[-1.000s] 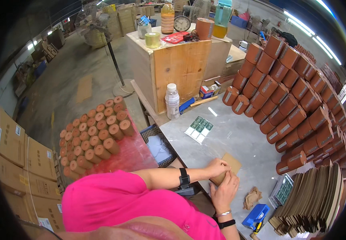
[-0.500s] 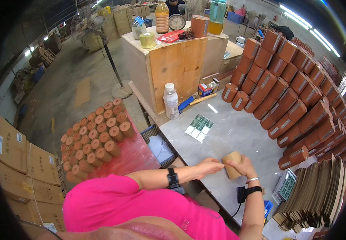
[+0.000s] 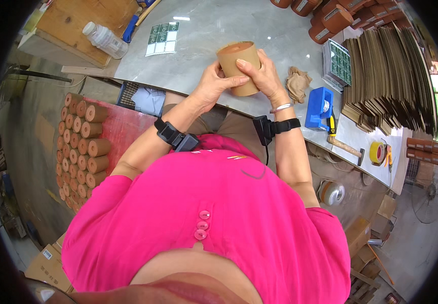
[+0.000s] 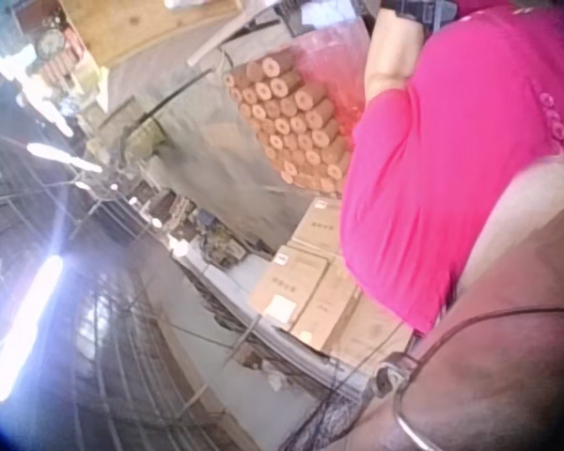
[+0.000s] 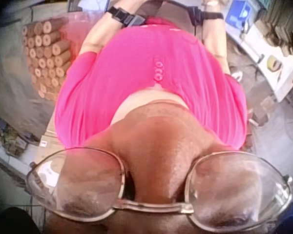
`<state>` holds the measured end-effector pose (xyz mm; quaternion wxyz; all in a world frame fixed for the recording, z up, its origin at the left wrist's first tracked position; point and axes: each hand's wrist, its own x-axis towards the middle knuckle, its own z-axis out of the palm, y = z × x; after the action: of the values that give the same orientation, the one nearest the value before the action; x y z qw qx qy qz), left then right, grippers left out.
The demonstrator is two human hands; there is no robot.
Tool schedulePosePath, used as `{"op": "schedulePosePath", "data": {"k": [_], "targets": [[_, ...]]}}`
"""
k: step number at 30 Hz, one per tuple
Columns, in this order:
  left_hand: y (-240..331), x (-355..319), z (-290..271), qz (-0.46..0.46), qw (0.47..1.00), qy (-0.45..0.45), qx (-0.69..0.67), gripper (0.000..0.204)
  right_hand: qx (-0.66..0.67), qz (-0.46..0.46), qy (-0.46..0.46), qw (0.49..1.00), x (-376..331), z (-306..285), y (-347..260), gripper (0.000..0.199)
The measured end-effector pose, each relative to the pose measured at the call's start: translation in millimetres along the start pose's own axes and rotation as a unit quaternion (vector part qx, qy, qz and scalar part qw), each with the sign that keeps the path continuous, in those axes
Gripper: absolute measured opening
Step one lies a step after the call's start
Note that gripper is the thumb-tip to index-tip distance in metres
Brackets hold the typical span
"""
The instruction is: Applying labels to brown cylinders and wrapping them in brown paper in a factory setting.
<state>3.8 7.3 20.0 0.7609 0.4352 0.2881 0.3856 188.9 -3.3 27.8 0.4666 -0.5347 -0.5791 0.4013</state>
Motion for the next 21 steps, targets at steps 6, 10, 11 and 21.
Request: {"op": "schedulePosePath", "data": {"k": [6, 10, 11, 21], "targets": [[10.7, -1.7, -0.4, 0.076, 0.996, -0.042, 0.018, 0.079, -0.004, 0.011, 0.023, 1.000, -4.8, -1.6, 6.8, 0.048], [17.6, -4.1, -6.6, 0.108, 0.993, -0.042, -0.008, 0.086, 0.062, 0.002, -0.001, 0.998, -2.1, 8.3, 10.9, 0.060], [18.8, -4.1, -8.4, 0.105, 0.993, 0.015, 0.048, 0.083, 0.091, 0.006, -0.010, 0.996, 4.4, 11.6, 14.0, 0.064], [11.6, -4.7, -13.5, 0.140, 0.986, 0.044, 0.082, 0.087, 0.087, -0.029, -0.046, 0.995, 1.9, 23.4, 19.6, 0.058]]}}
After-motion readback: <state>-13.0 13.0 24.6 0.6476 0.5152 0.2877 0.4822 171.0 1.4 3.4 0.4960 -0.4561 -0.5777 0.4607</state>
